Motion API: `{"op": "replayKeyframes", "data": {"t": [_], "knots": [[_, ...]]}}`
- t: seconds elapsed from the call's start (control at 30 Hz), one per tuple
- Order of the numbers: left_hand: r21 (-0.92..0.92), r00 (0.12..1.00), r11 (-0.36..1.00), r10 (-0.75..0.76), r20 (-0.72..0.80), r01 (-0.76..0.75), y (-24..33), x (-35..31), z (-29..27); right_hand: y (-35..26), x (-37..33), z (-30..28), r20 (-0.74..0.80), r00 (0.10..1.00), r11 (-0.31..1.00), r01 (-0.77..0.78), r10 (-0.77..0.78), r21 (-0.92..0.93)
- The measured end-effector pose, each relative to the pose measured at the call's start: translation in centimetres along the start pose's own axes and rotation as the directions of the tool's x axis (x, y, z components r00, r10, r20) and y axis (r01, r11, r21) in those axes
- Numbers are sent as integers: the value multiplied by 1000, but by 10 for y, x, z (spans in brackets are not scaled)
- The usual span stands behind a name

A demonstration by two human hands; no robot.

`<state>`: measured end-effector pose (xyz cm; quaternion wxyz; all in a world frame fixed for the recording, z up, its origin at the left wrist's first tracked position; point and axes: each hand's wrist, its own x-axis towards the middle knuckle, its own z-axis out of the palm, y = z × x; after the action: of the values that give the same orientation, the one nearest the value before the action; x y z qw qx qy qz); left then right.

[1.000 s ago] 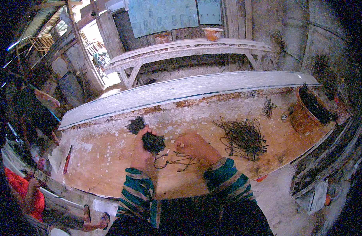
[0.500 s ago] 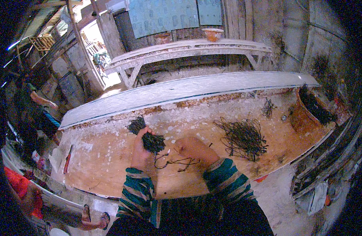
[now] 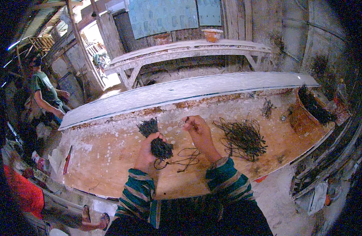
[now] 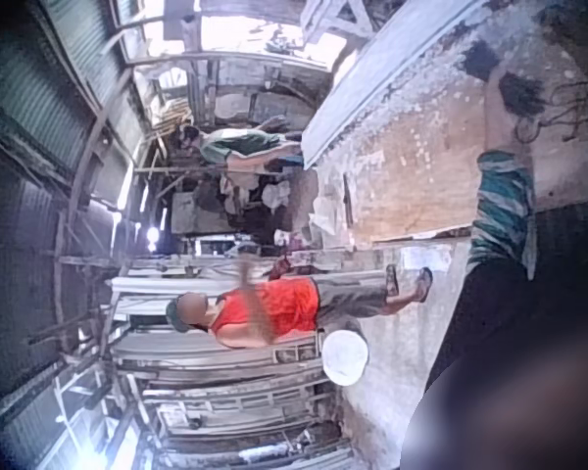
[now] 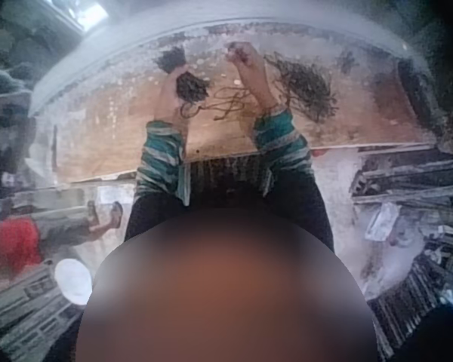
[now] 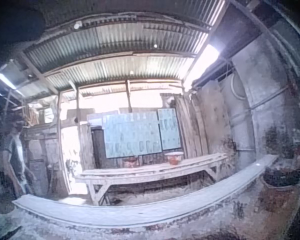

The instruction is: The person repeatedly picks up small black cords from a pile on a wooden workbench and ties them into bundles by hand. A coworker in the background applies a white substance to a long curved object and handles white fibrous material.

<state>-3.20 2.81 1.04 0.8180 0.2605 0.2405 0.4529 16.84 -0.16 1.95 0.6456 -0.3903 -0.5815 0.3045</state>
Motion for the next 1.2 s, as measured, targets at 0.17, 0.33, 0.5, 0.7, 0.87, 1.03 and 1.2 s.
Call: {"op": "replayKeyframes", "data": {"t": [0.17,0.33,0.5,0.7,0.87,1.03,1.2], "knots": [[46,1000,999,-9,-17,10,-1,-2,1,-1,-7,10,170,975,987,155,-146,-43],[30,999,999,22,29,-23,-3,2,1,-8,-19,26,347,916,976,219,-201,-12],[47,1000,999,5,31,-6,-6,6,-9,-15,-22,30,401,881,927,337,-250,-163],[85,999,996,-27,24,24,-9,4,-5,-17,-22,28,357,887,916,367,-291,-164],[56,999,998,-8,35,6,-12,6,-4,-17,-23,29,318,889,915,383,-329,-127],[-52,998,998,-24,59,27,-17,14,-12,-13,-23,28,420,870,929,342,-257,-140],[-98,998,995,-4,64,10,-23,13,-13,-17,-25,29,470,856,927,331,-217,-174]]}}
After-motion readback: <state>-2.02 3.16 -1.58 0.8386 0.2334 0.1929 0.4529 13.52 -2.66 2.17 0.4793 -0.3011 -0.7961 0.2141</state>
